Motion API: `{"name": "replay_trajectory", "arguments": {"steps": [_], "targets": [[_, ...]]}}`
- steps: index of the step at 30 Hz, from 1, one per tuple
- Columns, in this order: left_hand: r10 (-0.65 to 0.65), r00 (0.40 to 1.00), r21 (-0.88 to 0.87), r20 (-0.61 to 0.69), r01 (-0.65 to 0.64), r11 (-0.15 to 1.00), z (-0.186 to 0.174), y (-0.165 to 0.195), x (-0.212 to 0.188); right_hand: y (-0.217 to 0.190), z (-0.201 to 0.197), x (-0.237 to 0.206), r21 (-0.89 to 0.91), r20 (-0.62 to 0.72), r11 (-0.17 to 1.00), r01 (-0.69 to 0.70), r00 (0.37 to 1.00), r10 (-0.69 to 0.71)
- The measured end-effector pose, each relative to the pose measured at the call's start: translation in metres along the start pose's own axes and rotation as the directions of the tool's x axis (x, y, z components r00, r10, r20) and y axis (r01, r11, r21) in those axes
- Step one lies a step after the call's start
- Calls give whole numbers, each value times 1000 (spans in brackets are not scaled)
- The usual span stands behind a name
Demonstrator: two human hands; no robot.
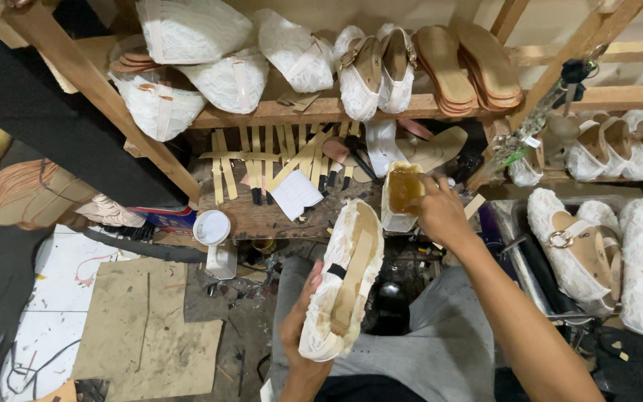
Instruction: The person holds a white lace shoe, applies glue from a container onto the sole and insole area by hand, presses and smooths the glued surfaces, then places the finished shoe onto an upper rack alongside other completed shoes.
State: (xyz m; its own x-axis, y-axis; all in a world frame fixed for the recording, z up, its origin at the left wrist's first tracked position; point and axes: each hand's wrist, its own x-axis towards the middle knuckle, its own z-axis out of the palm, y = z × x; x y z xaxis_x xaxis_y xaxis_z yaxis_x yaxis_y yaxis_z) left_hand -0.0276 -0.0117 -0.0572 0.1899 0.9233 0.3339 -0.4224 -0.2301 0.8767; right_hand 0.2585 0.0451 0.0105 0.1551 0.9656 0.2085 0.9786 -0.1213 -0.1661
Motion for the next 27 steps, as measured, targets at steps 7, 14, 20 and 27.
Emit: {"name": "replay_trajectory", "arguments": {"steps": [7,14,20,27], "targets": [[329,920,361,213,-387,849,8,7,16,-28,-34,-58,581,-192,804,126,981,-15],[378,875,402,303,-477,781,22,19,26,-89,-58,-128,801,-299,534,270,954,-33],[363,866,391,345,-484,783,26,28,26,-92,-61,-128,432,-463,845,316,881,-94],[383,858,407,342,-502,763,23,32,25,-83,-63,-122,343,-509,864,368,846,-158]]}}
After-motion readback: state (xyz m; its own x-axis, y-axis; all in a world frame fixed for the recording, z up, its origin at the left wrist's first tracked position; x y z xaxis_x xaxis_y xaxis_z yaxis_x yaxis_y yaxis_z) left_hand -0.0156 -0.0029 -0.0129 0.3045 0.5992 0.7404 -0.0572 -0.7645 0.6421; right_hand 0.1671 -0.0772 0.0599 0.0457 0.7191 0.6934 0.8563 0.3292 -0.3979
